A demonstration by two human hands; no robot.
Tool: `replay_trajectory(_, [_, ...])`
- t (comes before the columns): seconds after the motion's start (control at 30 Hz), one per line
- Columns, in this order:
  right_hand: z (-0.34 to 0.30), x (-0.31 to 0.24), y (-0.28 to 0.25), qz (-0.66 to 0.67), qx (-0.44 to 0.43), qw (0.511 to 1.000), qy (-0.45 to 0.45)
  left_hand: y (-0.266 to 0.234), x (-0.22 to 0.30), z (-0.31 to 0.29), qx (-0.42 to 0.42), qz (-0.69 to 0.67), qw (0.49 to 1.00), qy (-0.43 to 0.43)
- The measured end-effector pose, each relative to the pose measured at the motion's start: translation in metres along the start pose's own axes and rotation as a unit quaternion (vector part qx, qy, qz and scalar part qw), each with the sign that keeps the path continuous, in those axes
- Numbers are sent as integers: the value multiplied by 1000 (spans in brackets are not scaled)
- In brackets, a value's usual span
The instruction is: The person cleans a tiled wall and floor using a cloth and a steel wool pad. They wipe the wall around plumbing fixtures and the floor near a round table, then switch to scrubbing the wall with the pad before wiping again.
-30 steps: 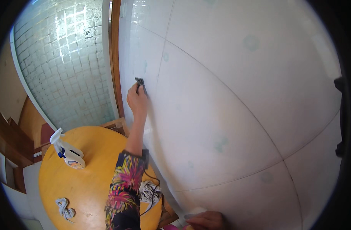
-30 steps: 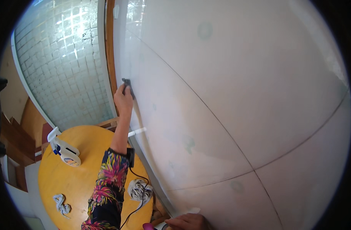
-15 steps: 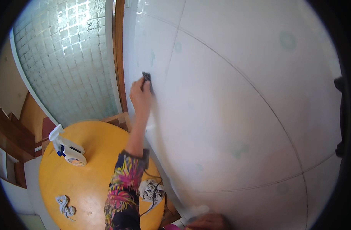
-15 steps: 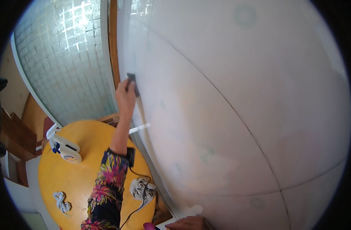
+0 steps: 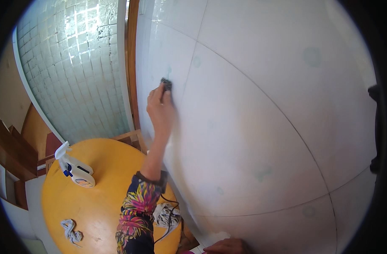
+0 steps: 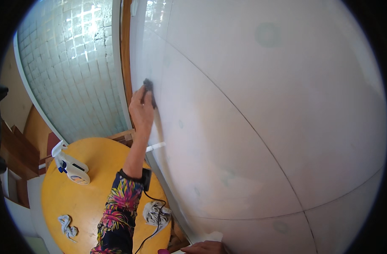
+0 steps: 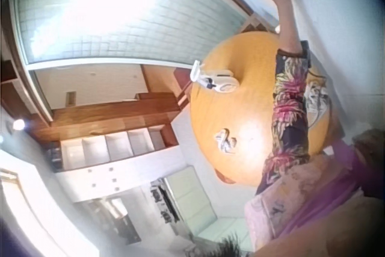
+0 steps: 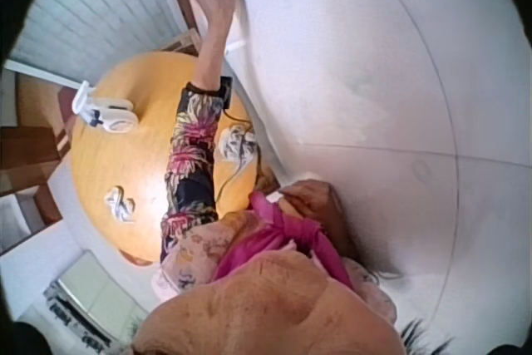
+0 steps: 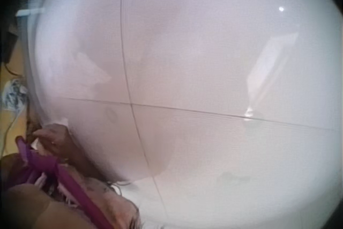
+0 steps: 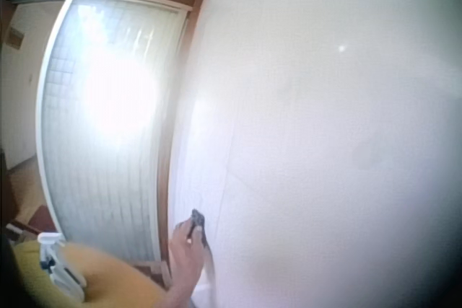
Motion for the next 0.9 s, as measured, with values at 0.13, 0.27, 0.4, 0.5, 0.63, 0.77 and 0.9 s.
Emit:
replay_trajectory(0.13, [-4, -15, -15, 8, 84, 995, -53, -4, 98, -9, 23, -29, 981, 188])
replay_trajectory(0.27, [-3, -17, -15, 8, 42, 999, 0, -7, 111, 48, 44, -21, 973, 225])
replay_trajectory(0.4, [-6, -23, -15, 10, 44, 999, -16, 0, 57, 63, -53, -13, 998, 1])
replay_trajectory(0.5, [-10, -28, -16, 19, 76, 995, -58, 2, 86, 3, -69, -4, 997, 45])
replay_trajectory(0.63, [-13, -26, -12, 23, 68, 996, -56, 4, 164, -48, -100, -58, 961, 253])
replay_trajectory(0.77, [-17, -32, -13, 7, 81, 993, -83, -4, 168, 10, -77, 51, 968, 231])
replay_trajectory(0.9, [-20, -36, -12, -5, 78, 993, -92, 0, 154, 10, -97, 98, 983, 121])
Point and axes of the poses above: each hand's wrist, its own z-axis towards the middle knuckle, its own y-axis out of the palm, x = y × z, the point moved 9 cm from there along z, towards the middle knuckle, and after that the axes turned 11 degrees about -x, right-handed, at the moved point
